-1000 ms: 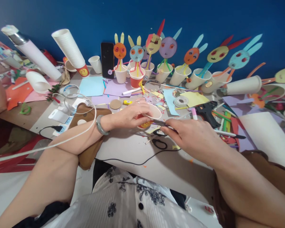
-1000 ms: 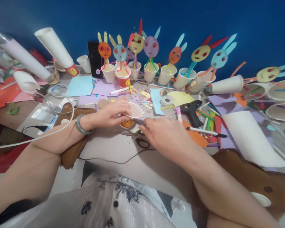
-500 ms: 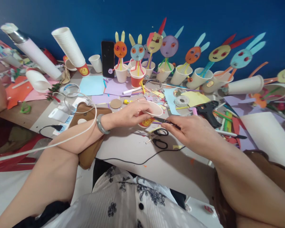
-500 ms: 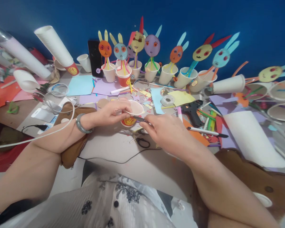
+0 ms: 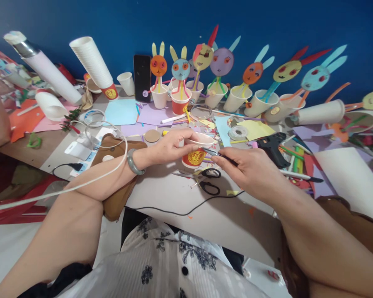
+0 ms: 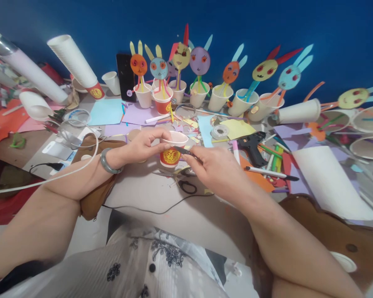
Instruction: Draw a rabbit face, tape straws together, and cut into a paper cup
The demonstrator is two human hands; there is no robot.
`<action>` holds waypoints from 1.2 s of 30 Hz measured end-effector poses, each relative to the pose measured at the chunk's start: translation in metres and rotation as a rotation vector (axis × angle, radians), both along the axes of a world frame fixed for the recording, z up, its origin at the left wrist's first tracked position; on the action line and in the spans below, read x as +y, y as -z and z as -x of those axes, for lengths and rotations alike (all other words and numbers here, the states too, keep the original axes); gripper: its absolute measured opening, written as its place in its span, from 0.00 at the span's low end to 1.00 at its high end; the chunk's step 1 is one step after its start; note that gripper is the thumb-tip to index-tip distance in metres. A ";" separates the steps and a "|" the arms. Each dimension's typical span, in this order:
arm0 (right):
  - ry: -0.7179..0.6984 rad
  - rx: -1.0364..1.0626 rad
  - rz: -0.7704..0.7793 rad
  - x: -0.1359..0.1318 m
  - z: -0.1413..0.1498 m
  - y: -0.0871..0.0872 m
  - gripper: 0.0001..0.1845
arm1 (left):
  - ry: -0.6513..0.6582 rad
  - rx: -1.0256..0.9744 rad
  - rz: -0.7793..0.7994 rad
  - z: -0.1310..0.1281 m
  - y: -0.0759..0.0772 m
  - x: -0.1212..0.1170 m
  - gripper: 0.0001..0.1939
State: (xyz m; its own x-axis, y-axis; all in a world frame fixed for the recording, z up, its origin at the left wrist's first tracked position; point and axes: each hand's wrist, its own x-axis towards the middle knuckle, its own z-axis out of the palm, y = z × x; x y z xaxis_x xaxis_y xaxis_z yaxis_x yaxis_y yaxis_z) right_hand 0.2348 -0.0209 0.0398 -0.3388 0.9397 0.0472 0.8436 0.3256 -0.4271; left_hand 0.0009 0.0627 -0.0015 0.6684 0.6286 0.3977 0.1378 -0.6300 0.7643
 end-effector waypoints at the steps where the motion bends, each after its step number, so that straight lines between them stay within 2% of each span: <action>1: -0.002 0.013 -0.013 0.000 0.000 0.000 0.22 | -0.003 -0.008 0.019 0.000 0.000 0.000 0.21; 12: 0.002 0.064 -0.088 0.001 0.003 0.003 0.22 | -0.034 -0.111 0.124 -0.003 0.008 -0.001 0.19; 21: 0.024 0.024 -0.127 0.000 0.005 0.006 0.22 | -0.047 -0.128 0.234 -0.006 0.009 -0.004 0.23; 27: 0.029 0.056 -0.118 0.001 0.006 0.008 0.21 | -0.043 -0.140 0.217 -0.006 0.007 -0.004 0.22; 36: 0.028 0.146 -0.023 0.004 0.007 0.007 0.21 | -0.067 -0.144 0.149 -0.005 0.005 -0.003 0.17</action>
